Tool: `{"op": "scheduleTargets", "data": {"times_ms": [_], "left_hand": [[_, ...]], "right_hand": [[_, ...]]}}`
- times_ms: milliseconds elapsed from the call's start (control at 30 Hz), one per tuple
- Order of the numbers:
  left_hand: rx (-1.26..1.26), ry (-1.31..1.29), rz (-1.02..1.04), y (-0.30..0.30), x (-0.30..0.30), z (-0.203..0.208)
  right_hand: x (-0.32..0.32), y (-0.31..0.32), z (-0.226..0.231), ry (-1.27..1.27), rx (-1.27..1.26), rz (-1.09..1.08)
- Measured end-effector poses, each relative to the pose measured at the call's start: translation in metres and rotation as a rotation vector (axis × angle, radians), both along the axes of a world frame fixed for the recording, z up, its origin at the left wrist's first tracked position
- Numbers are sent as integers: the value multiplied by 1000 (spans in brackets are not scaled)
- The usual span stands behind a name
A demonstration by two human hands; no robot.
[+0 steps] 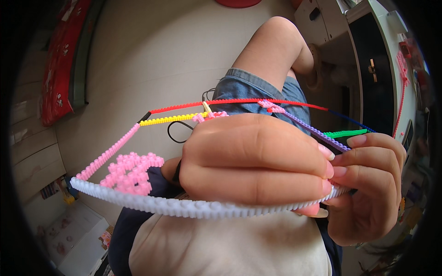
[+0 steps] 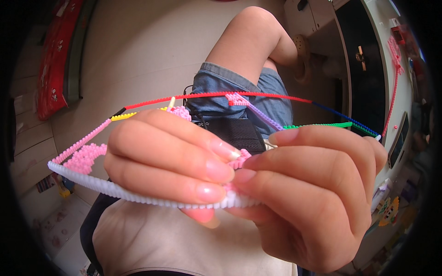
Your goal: The person assembles a structure using plastic interlocking pieces, attaching small components to a rectangular frame by hand.
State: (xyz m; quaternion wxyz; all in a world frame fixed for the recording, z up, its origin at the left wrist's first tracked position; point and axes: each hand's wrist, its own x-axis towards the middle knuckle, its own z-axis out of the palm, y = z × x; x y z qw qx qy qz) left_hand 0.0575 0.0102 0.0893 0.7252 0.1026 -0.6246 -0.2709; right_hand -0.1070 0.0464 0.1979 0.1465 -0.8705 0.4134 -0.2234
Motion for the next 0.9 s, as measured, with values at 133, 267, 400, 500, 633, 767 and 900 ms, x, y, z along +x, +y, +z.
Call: {"op": "scheduleTargets", "data": {"times_ms": [133,267,400,500,633,767,900], "left_hand": [[-24,149,13,-2,-10,11],[194,49,83,10,1,22],[67,81,-37,-3,5,18],[-18,30,-52,-3,7,9],[-101,8,-75,-7,8,8],[-77,-20,-89,-5,8,8],[-41,109,33,-1,-5,2]], "right_hand": [[2,1,-1,-15,-9,-29],[-1,1,-1,48,-76,25],[-4,4,-3,34,-158,-40],[-13,3,-5,13,-119,-11],[-12,5,-5,-4,-90,3],[-9,10,-3,42,-118,-24],[-6,12,-15,13,-217,-41]]}}
